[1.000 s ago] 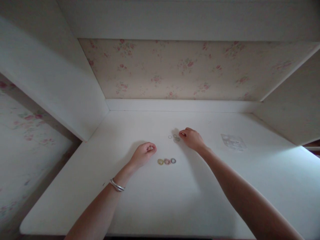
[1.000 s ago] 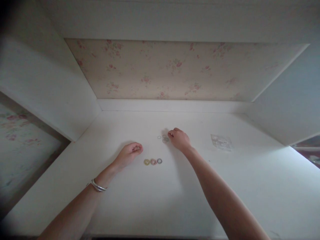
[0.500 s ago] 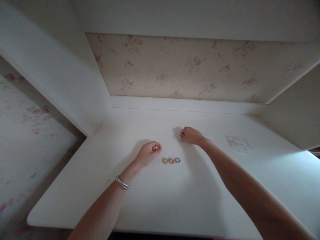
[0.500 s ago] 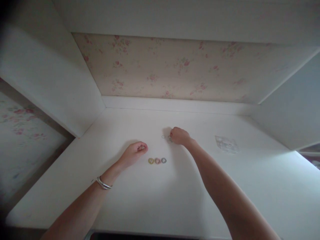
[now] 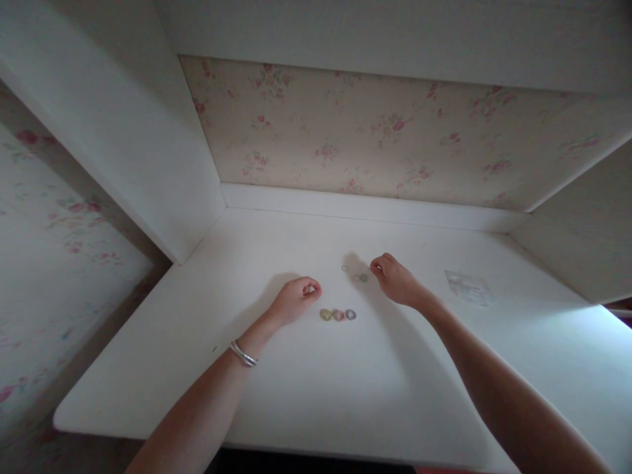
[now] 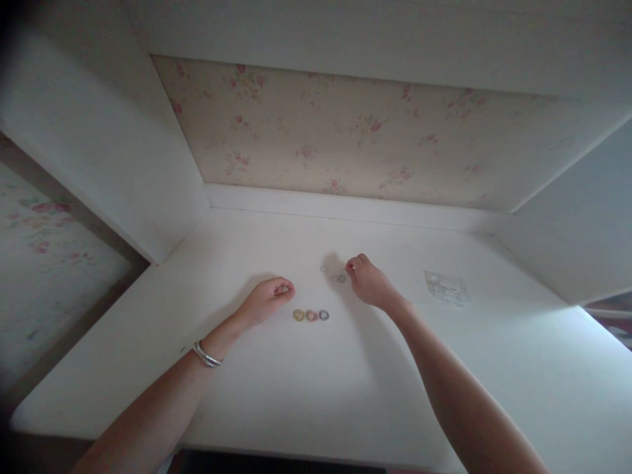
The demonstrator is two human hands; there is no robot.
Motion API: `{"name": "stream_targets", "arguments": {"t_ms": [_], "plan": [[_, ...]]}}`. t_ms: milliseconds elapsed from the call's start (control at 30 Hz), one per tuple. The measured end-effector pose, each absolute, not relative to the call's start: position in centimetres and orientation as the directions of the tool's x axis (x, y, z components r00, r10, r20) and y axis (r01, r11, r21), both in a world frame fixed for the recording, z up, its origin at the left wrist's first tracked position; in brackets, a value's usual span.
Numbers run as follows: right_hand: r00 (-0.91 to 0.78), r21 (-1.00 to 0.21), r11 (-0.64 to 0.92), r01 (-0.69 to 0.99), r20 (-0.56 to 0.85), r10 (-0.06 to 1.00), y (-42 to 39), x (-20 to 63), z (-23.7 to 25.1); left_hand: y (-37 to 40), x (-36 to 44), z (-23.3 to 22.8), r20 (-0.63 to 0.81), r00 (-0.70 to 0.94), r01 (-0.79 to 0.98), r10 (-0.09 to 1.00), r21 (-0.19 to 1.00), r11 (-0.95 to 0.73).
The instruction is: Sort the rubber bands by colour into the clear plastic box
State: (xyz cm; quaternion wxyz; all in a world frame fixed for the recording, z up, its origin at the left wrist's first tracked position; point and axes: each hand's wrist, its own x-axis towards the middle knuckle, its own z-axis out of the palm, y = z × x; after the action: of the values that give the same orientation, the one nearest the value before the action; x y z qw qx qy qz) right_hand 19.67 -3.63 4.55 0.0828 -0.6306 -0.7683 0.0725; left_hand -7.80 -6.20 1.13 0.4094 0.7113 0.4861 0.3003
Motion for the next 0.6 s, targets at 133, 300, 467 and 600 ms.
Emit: {"name": "stream_targets", "arguments": {"t_ms": [133,300,467,600], "plan": [[-0.295,-0.238,0.285,0.929,-0.008,0.955,-8.3,17.3,4.9,-6.1,-7.8,0.9,0.016,0.35,0.454,0.936,0.872,-0.185],[-0.364,-0.12,0.355,0.927,-0.064,0.929,-11.6,15.3,5.1,-6.1,-7.8,0.7,0.031,0.373,0.447,0.927,0.87,-0.209],[-0.406,-0.011,0.406,0.914,-0.053,0.912,-11.7,15.0,4.7,-6.2,-7.7,0.6,0.041,0.379,0.461,0.924,0.858,-0.227],[-0.421,0.01,0.422,0.906,-0.073,0.904,-11.7,14.7,4.3,-6.2,-7.7,0.5,0.045,0.382,0.464,0.923,0.855,-0.234]]}}
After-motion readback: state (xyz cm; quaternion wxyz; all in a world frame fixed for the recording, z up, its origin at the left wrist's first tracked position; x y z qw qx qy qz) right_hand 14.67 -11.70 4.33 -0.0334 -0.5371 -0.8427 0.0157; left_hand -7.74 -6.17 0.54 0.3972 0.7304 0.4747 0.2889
